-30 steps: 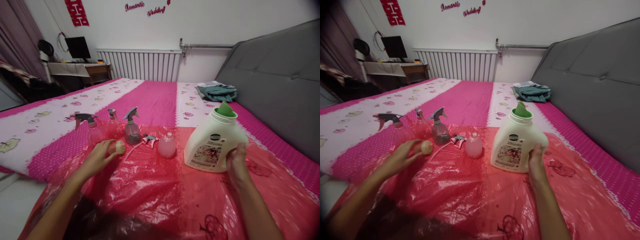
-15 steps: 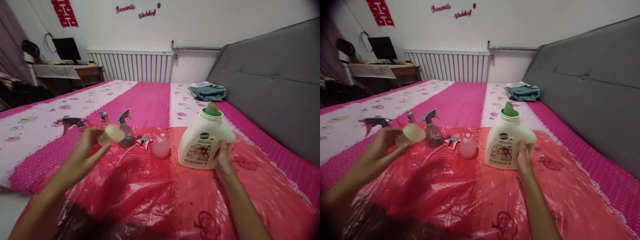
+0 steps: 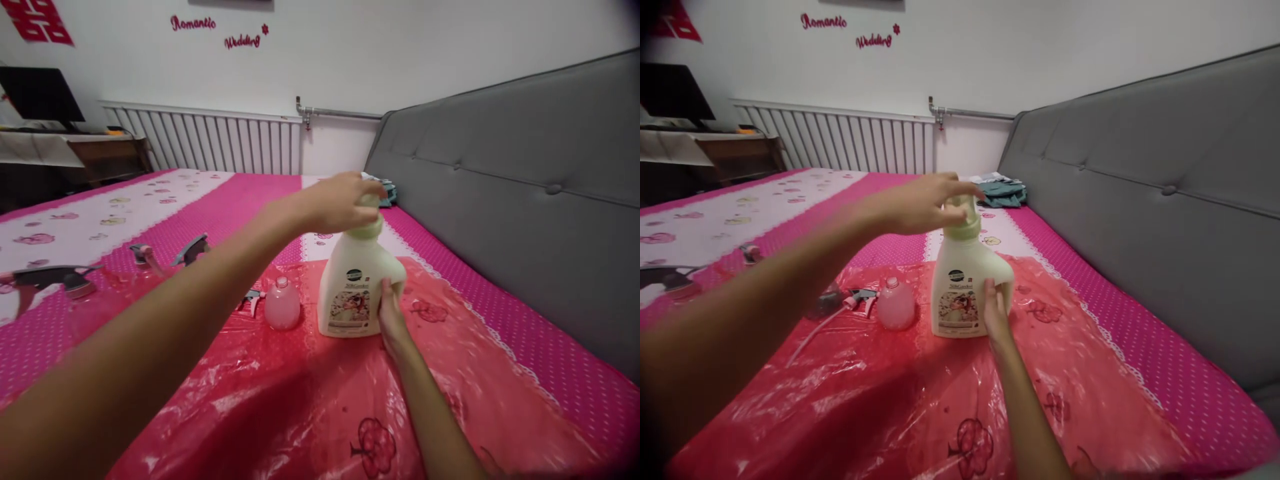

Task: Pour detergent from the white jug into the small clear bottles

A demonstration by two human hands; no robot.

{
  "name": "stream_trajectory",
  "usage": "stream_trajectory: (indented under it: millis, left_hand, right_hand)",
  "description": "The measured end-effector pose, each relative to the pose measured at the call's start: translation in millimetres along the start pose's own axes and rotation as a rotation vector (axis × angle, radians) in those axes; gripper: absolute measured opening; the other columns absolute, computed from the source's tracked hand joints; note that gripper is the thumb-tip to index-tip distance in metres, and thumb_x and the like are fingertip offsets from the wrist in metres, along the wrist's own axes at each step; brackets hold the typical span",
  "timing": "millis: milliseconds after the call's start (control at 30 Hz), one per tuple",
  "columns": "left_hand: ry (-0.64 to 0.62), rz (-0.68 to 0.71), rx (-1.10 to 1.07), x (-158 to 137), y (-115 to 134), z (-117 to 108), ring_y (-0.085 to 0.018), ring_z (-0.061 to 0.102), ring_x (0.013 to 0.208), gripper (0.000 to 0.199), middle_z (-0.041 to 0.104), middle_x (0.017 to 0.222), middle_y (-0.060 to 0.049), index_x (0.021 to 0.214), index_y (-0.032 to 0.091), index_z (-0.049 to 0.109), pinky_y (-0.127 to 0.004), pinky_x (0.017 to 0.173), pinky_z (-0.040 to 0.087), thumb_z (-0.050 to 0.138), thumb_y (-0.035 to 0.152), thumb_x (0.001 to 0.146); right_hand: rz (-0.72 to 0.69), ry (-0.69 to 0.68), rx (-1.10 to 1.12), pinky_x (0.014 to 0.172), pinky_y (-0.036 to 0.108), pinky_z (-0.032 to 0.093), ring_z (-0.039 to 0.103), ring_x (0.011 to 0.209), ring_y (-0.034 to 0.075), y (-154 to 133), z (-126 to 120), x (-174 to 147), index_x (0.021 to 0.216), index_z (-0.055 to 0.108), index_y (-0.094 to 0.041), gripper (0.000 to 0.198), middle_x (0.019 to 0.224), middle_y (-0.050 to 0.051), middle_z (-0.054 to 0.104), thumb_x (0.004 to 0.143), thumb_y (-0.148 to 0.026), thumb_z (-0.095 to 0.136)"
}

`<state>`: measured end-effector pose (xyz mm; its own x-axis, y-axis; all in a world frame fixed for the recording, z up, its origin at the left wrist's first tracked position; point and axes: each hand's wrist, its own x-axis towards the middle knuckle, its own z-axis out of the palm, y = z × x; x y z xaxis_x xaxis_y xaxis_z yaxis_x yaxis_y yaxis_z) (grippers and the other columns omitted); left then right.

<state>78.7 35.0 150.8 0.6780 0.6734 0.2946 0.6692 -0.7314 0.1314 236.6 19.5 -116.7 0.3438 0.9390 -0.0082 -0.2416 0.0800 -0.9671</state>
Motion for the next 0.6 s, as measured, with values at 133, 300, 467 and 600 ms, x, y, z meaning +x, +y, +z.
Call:
stream_trajectory:
  millis: [133,300,467,600]
  left_hand:
    - [-0.047,0.031,0.018,-5.8,-1.7,22.6,-0.028,0.063,0.102,0.044,0.06,0.121,-0.009,0.135,0.024,0.059,-0.042,0.092,0.049,0.051,0.027,0.092]
    - [-0.042,0.121,-0.178,-11.7,-18.1,31.5,-0.028,0.061,0.112,0.046,0.058,0.129,-0.011,0.134,0.022,0.056,-0.038,0.097,0.049,0.049,0.022,0.089]
    - [-0.172,0.234,-0.306,-9.7,-29.3,15.8,-0.031,0.042,0.144,0.049,0.047,0.154,-0.007,0.137,0.031,0.06,-0.042,0.111,0.042,0.051,0.026,0.09]
    - [0.002,0.107,-0.266,-8.6,-20.3,12.2,-0.033,0.049,0.137,0.055,0.045,0.151,-0.011,0.147,0.032,0.053,-0.043,0.109,0.044,0.058,0.047,0.095]
  right_hand:
    - [0.034,-0.004,0.004,0.129,0.038,0.037,0.052,0.134,0.009,2.2,0.9,0.3,0.143,0.05,-0.012,0.08,0.14,0.012,0.05,0.089,-0.071,0.047]
    - [0.054,-0.007,0.009,0.128,0.038,0.037,0.051,0.134,0.009,5.5,3.1,0.0,0.142,0.052,-0.011,0.077,0.138,0.012,0.052,0.09,-0.068,0.048]
    - [0.024,-0.017,0.015,0.134,0.043,0.028,0.047,0.139,0.011,2.0,5.5,-2.0,0.144,0.05,-0.012,0.077,0.141,0.012,0.049,0.09,-0.067,0.047]
    - [-0.049,-0.033,0.029,0.132,0.044,0.031,0.047,0.138,0.011,2.5,3.2,-0.7,0.146,0.047,-0.013,0.079,0.142,0.012,0.048,0.09,-0.068,0.046]
